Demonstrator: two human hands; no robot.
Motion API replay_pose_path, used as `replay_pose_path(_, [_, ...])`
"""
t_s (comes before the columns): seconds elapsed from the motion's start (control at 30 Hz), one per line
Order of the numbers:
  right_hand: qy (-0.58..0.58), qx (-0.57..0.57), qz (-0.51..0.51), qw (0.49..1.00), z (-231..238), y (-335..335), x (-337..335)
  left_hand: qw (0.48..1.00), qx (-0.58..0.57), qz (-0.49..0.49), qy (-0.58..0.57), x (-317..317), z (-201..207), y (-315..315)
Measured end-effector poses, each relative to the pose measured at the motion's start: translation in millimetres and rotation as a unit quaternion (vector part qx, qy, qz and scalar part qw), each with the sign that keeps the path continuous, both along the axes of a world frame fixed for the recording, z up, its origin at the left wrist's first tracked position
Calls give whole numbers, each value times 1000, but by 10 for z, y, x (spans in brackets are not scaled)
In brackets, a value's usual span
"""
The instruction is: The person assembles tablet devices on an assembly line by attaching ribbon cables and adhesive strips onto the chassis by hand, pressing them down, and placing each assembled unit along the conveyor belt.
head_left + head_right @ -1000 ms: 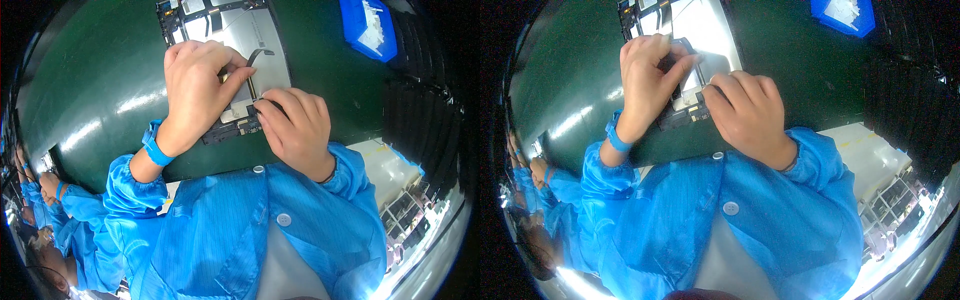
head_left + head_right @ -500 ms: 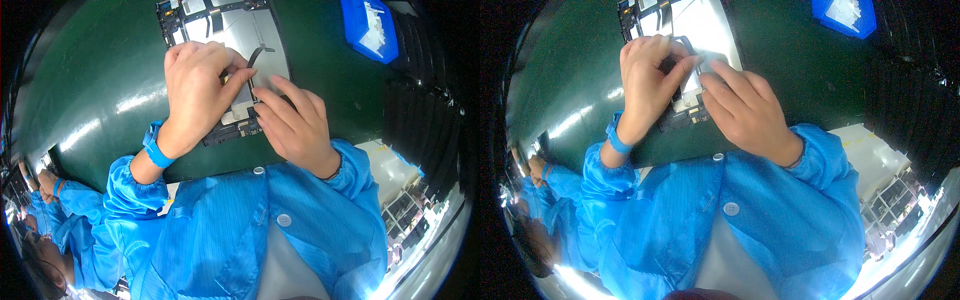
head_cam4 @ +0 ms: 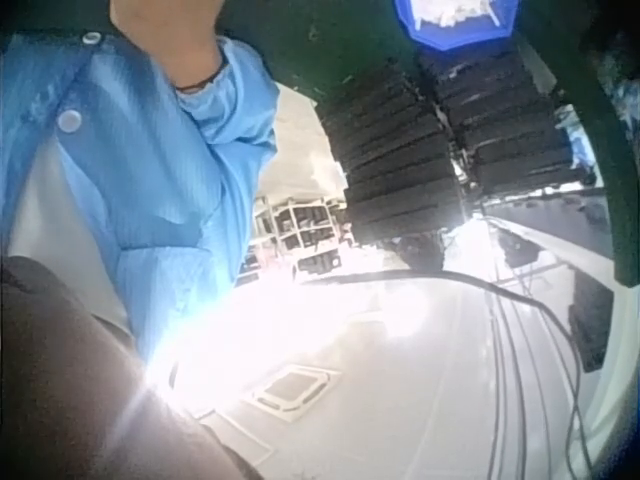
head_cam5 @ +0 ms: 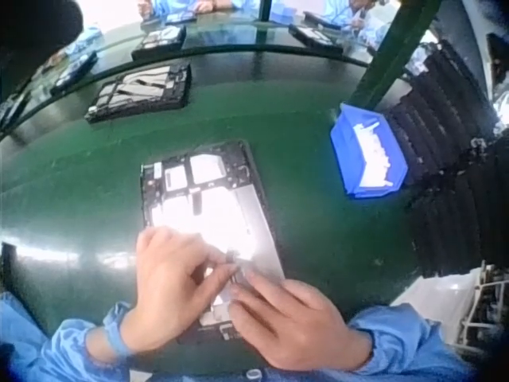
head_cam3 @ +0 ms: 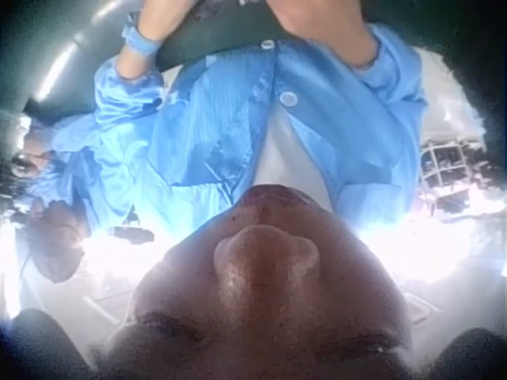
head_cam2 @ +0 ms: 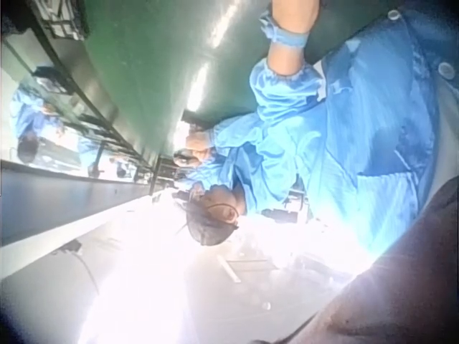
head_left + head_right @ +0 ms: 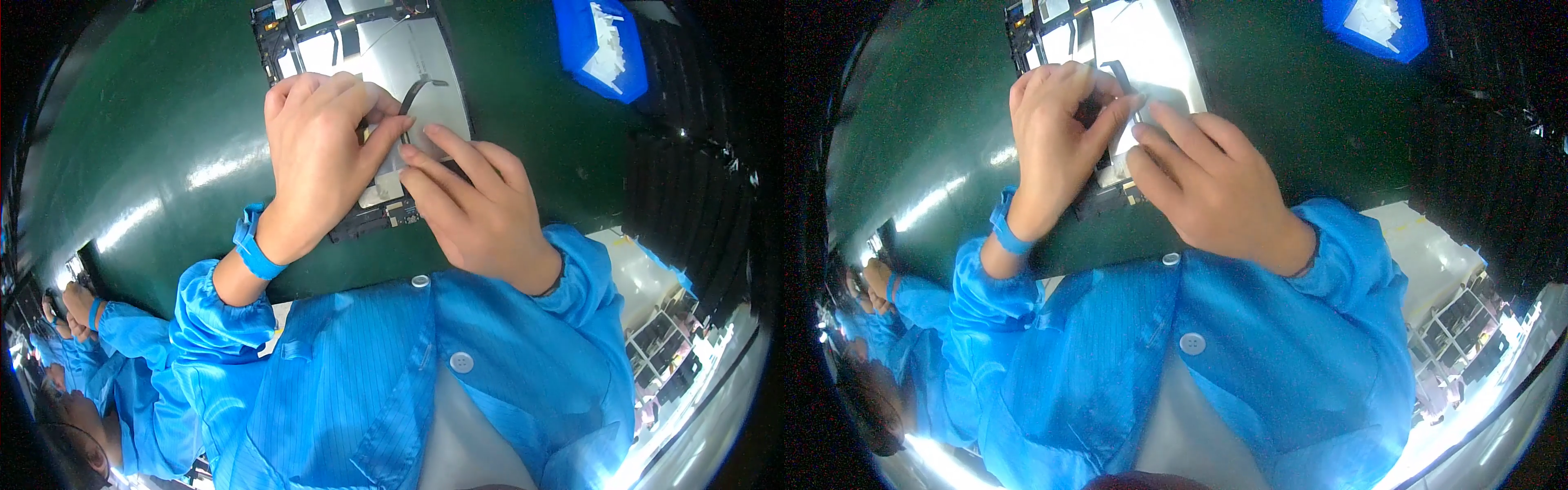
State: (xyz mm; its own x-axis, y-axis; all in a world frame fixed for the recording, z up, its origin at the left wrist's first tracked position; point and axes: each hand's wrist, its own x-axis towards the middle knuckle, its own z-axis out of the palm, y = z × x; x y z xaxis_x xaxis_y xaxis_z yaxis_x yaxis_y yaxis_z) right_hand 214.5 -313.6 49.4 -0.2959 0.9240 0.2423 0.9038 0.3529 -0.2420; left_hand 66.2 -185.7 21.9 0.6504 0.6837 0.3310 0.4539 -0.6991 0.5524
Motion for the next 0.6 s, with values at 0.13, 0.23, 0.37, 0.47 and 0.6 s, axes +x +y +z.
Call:
replay_pose_path(0.13, [-21,-41,-25,999,101,-74,-79,999,-27,0,-21,-16,13,-9])
replay_pose_path(0.23, [-14,-72,-42,996,149,56,-62,974,-125,64,-180,-7,-101,-49])
replay_pose_path(0.37, [37,-61,-23,997,35,303,65,982,-75,36,-167,-100,-134,-83])
replay_pose_path(0.47, [69,4,-58,996,-193,381,396,996,26,-59,-58,-214,39,-246])
replay_pose_path(0.6, [248,5,-98,964,-292,320,533,990,36,-130,45,-371,178,-446])
